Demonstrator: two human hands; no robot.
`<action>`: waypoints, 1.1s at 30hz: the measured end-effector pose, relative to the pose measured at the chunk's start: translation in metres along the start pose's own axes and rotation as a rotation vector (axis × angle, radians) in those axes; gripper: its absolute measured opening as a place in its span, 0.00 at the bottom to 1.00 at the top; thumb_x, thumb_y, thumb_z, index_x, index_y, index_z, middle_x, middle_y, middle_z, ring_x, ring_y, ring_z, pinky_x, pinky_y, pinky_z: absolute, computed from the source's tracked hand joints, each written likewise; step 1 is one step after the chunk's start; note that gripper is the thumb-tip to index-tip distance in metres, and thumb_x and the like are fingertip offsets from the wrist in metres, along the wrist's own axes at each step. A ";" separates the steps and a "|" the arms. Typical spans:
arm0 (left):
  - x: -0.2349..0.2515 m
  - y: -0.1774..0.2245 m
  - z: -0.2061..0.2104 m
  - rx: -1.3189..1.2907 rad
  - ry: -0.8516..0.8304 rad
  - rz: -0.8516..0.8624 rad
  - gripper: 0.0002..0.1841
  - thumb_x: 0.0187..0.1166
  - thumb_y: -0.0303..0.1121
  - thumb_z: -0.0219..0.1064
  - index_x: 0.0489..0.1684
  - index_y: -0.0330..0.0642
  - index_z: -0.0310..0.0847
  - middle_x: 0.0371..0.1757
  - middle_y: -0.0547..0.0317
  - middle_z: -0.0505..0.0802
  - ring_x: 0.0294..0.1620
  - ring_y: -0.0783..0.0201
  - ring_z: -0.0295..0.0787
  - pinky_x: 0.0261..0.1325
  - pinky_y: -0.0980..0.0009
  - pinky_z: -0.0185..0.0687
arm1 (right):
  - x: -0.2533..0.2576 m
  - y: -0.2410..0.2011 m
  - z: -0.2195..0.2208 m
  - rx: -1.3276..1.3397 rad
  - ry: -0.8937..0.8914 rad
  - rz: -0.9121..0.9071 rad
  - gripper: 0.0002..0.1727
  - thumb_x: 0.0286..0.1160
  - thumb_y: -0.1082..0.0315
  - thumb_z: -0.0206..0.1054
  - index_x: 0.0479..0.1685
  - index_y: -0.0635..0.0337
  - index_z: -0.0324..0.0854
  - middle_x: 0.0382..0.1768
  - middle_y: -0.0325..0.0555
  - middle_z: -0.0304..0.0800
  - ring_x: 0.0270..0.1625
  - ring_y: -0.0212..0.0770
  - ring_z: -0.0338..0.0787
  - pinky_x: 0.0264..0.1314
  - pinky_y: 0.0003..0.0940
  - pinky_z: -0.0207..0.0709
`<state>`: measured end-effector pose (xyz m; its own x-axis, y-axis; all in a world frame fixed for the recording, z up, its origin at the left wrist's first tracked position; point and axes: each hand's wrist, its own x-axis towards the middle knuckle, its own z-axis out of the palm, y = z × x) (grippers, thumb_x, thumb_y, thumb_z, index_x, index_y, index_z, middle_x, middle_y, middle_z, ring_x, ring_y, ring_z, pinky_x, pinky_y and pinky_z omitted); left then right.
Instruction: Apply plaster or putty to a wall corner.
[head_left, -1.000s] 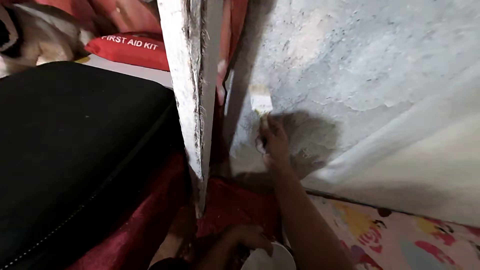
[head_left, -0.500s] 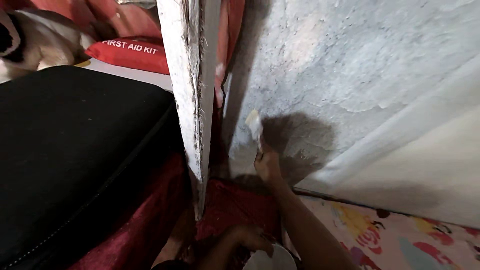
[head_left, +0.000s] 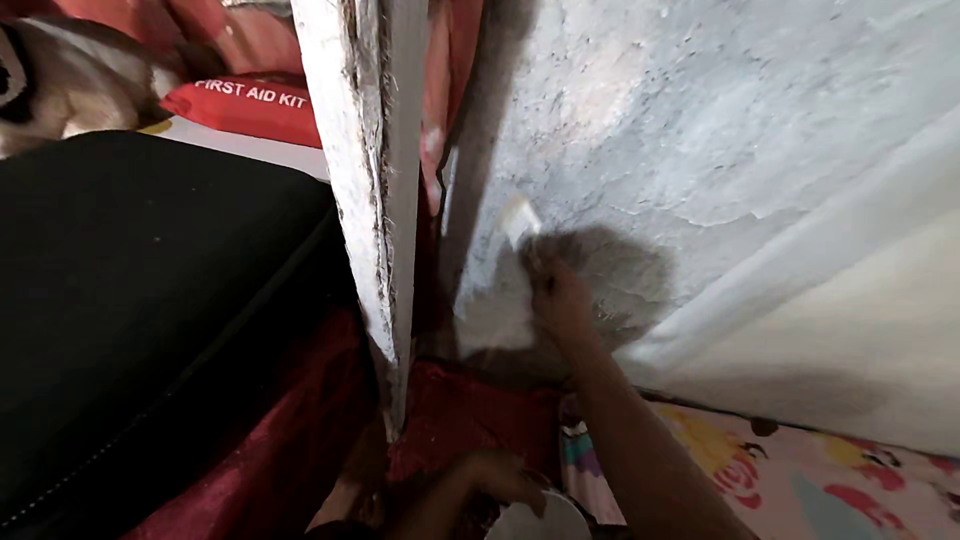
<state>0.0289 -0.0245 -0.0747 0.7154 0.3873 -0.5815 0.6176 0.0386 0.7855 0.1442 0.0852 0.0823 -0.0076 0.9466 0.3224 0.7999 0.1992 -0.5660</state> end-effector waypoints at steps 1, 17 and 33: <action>-0.001 0.000 0.000 -0.009 -0.008 -0.001 0.27 0.82 0.45 0.68 0.70 0.32 0.77 0.59 0.37 0.88 0.56 0.48 0.85 0.61 0.44 0.78 | 0.002 0.000 0.000 0.037 0.109 -0.054 0.29 0.88 0.70 0.56 0.89 0.59 0.65 0.56 0.65 0.90 0.51 0.60 0.91 0.59 0.58 0.82; -0.018 0.003 -0.007 -0.009 0.014 -0.033 0.29 0.83 0.45 0.67 0.74 0.31 0.73 0.61 0.36 0.86 0.54 0.48 0.84 0.59 0.46 0.77 | 0.021 -0.034 -0.038 -0.040 0.328 -0.143 0.28 0.86 0.69 0.57 0.87 0.58 0.69 0.57 0.65 0.91 0.51 0.59 0.92 0.57 0.57 0.83; -0.011 0.009 -0.005 0.000 0.008 -0.070 0.30 0.80 0.47 0.69 0.72 0.33 0.74 0.59 0.38 0.87 0.54 0.48 0.85 0.59 0.45 0.78 | 0.010 0.051 0.038 -0.024 0.106 0.012 0.31 0.88 0.66 0.59 0.90 0.56 0.63 0.63 0.67 0.88 0.58 0.64 0.91 0.66 0.60 0.81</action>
<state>0.0251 -0.0236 -0.0603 0.6679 0.3906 -0.6335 0.6662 0.0658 0.7429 0.1617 0.1149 0.0278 0.0647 0.9167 0.3943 0.8137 0.1803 -0.5526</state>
